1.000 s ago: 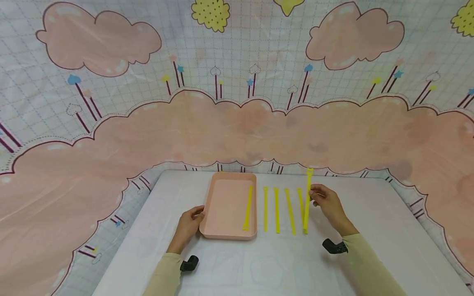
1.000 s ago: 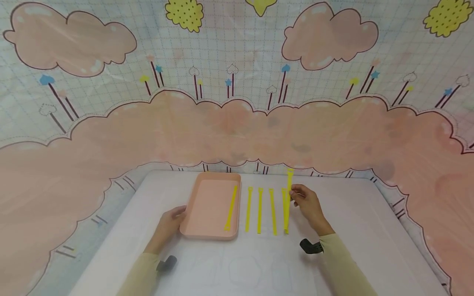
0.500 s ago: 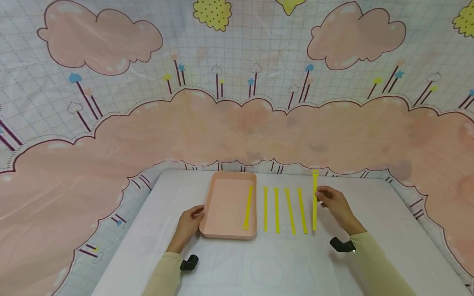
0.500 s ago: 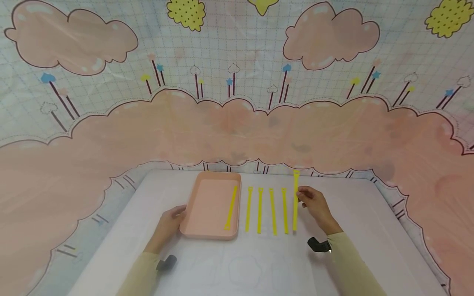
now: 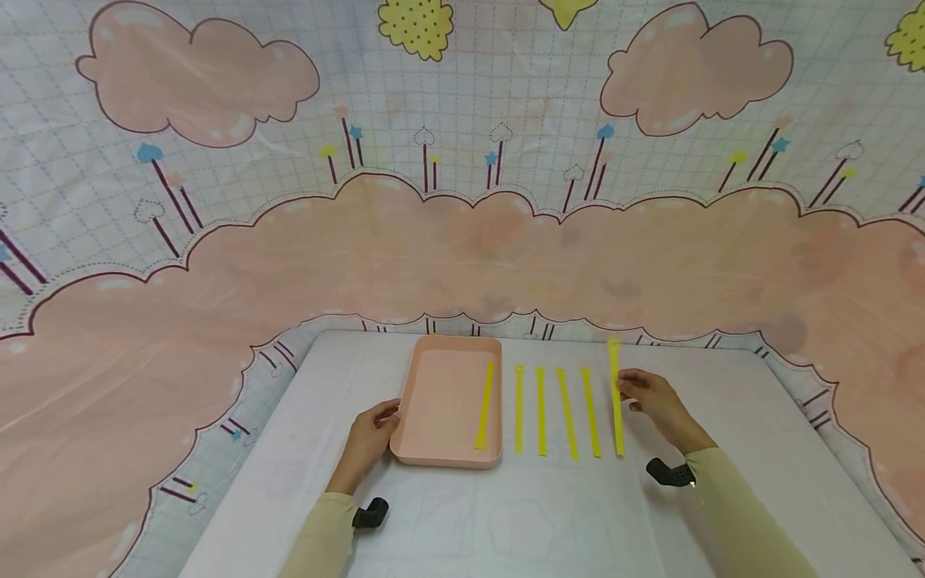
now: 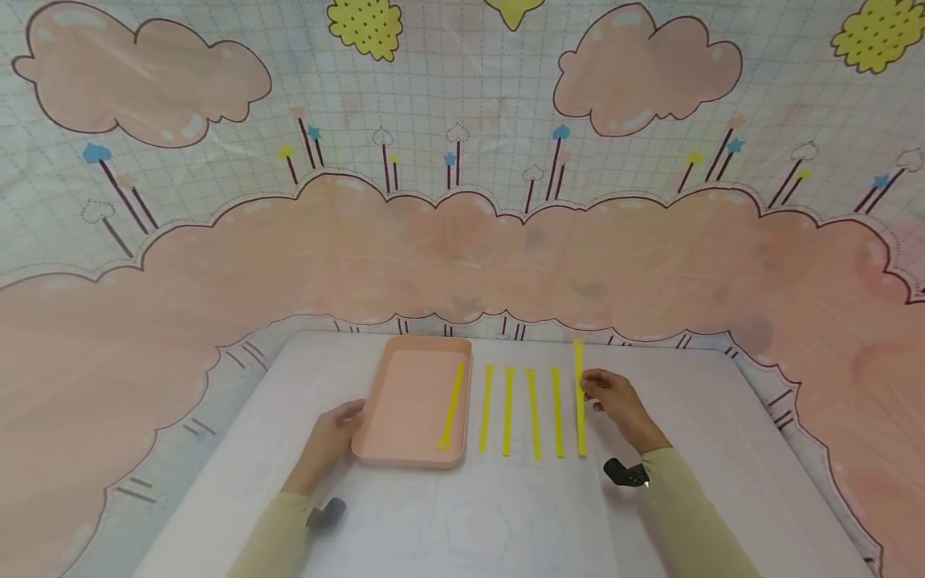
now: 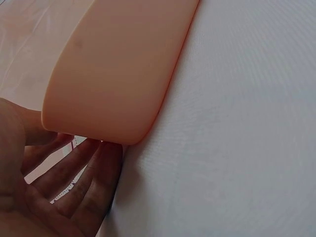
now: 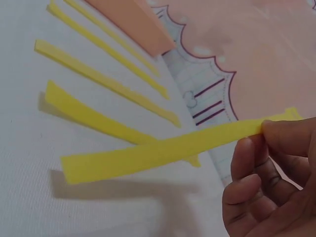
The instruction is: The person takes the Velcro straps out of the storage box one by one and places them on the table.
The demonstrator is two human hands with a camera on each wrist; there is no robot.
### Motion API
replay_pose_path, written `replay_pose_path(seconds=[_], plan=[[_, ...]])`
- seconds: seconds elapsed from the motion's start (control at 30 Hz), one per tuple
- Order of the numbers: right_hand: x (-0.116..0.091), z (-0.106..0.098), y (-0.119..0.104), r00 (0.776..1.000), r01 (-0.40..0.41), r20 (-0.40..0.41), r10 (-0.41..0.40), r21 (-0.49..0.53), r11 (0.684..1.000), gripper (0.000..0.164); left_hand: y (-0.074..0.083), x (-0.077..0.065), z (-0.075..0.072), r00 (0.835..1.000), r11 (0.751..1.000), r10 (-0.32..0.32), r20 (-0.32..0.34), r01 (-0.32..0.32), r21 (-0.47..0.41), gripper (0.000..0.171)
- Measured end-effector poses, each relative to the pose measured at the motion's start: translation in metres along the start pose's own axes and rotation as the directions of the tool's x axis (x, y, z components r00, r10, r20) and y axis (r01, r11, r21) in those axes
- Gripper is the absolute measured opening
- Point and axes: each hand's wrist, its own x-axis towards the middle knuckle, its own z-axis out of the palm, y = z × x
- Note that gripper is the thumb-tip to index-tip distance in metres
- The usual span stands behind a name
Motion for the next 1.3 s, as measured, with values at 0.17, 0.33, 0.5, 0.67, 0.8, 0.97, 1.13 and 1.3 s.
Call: replay_pose_path(seconds=[0.17, 0.33, 0.5, 0.67, 0.8, 0.97, 1.13, 1.3], plan=[[0.004, 0.002, 0.006, 0.999, -0.028, 0.033, 0.029, -0.034, 0.999, 0.044, -0.002, 0.000, 0.001, 1.000, 1.000, 0.009, -0.008, -0.009, -0.005, 0.037], [0.009, 0.003, 0.012, 0.998, -0.062, 0.026, 0.064, -0.077, 0.995, 0.043, -0.003, 0.000, 0.002, 1.000, 1.000, 0.014, -0.013, -0.014, -0.008, 0.038], [0.012, 0.002, 0.019, 0.996, -0.079, 0.020, 0.081, -0.107, 0.991, 0.041, -0.002, 0.000, 0.003, 1.000, 1.000, 0.014, -0.017, -0.014, -0.012, 0.037], [0.017, 0.000, 0.026, 0.998, -0.054, 0.003, 0.055, -0.160, 0.986, 0.034, -0.001, 0.000, 0.002, 1.000, 1.000, 0.018, -0.018, -0.018, -0.007, 0.037], [0.021, -0.001, 0.033, 0.999, -0.050, -0.007, 0.049, -0.198, 0.979, 0.031, 0.001, 0.000, 0.002, 1.000, 1.000, 0.018, -0.016, -0.018, -0.007, 0.037], [0.024, 0.000, 0.038, 0.999, -0.040, -0.025, 0.034, -0.285, 0.958, 0.028, 0.001, 0.000, 0.003, 1.000, 1.000, 0.019, -0.014, -0.019, -0.001, 0.036], [0.028, 0.000, 0.035, 0.999, 0.005, -0.030, -0.018, -0.392, 0.920, 0.027, 0.001, 0.000, 0.002, 1.000, 1.000, 0.009, -0.016, -0.009, -0.010, 0.036], [0.028, 0.003, 0.029, 0.999, -0.021, -0.049, 0.001, -0.413, 0.910, 0.024, 0.001, 0.000, 0.002, 1.000, 1.000, 0.004, -0.023, -0.004, -0.007, 0.036]])
